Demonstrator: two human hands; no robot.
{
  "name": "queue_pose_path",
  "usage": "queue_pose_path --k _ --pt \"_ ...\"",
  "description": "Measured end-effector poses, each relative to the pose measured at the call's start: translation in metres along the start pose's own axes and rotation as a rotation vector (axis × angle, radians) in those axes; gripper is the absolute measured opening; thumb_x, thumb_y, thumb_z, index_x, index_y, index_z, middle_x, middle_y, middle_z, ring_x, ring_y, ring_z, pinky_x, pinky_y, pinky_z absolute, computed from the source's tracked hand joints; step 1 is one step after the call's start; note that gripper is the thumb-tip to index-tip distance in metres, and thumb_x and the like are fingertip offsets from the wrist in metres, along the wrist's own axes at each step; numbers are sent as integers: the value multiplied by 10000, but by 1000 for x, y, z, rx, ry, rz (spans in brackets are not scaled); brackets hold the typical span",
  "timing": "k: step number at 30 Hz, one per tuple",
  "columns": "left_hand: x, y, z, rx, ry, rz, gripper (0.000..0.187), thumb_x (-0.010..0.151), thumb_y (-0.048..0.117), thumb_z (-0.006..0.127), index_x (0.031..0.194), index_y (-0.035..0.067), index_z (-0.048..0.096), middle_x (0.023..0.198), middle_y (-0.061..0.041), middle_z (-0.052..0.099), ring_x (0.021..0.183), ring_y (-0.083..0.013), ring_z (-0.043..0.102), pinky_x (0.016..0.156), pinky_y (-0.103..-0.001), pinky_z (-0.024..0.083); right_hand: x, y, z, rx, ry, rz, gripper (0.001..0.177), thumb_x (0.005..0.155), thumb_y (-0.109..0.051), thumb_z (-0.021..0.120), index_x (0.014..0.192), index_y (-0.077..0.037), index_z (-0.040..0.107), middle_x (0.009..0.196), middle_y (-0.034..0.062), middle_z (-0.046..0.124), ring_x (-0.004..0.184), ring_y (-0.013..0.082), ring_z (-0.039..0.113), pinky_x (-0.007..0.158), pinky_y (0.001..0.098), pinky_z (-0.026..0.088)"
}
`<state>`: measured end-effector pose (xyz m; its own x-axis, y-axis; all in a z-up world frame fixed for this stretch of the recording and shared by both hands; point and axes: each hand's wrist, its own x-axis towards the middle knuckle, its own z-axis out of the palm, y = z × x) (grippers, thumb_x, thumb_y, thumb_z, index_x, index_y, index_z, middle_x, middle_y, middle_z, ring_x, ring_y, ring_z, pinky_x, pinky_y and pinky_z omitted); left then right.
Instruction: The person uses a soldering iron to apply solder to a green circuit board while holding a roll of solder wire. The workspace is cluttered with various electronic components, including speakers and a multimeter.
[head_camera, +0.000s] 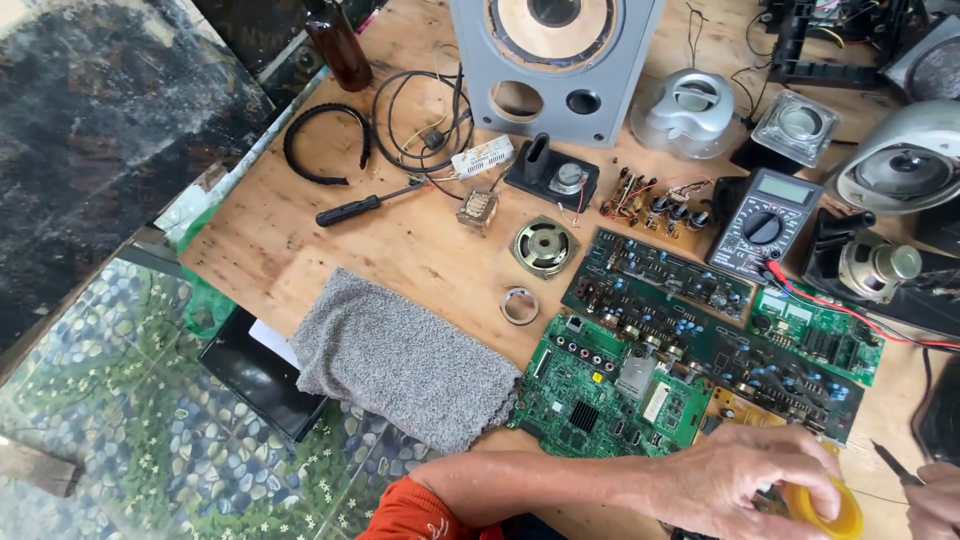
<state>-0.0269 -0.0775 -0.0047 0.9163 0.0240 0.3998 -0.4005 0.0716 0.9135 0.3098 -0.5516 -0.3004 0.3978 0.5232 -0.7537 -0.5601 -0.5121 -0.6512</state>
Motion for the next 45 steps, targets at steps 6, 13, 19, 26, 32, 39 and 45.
queue_pose_path --k 6,13,19,26,32,39,45 --pt "0 25 -15 -48 31 -19 252 947 332 696 1157 224 607 1310 -22 620 1250 -160 643 1074 -266 581 -81 -98 138 -440 309 -752 361 1005 -210 407 1300 -42 529 727 -2 484 765 100 481 829 323 316" --pt "2 42 -26 -50 49 2 253 928 300 704 1118 159 615 1242 -70 630 1191 -191 646 1029 -280 581 -184 -216 361 -736 609 -1128 109 940 -13 638 1023 35 691 791 94 553 863 281 570 1064 437 521" --pt "3 57 -36 -86 51 -82 247 914 254 708 1108 132 616 1237 -107 601 1147 -190 645 1001 -268 598 -181 -217 372 -718 658 -1125 64 950 39 674 919 -5 640 842 118 585 888 281 621 913 363 506" --pt "3 74 -49 -365 28 -251 240 960 224 682 1152 89 632 1196 -95 588 1118 -185 616 1013 -308 587 -178 -228 390 -636 662 -1318 86 903 37 661 900 97 600 789 186 573 766 346 592 820 408 510" --pt "1 84 -58 -530 -48 -255 370 1009 233 641 1326 51 580 1307 -115 570 1182 -175 588 1063 -309 524 -184 -230 401 -571 678 -1309 120 907 -49 644 899 67 614 771 152 527 729 307 516 888 466 536" --pt "3 79 -58 -417 -8 -212 311 1004 209 641 1281 69 611 1294 -107 588 1212 -201 603 1056 -293 531 -190 -239 410 -544 652 -1332 176 876 -126 636 877 50 622 759 128 582 724 289 550 880 441 546" --pt "-1 70 -58 -372 43 -294 243 949 182 682 1164 69 669 1271 -135 592 1146 -208 633 971 -291 578 -198 -249 420 -602 625 -1348 204 848 -171 633 841 33 647 731 122 594 725 300 580 847 430 540"
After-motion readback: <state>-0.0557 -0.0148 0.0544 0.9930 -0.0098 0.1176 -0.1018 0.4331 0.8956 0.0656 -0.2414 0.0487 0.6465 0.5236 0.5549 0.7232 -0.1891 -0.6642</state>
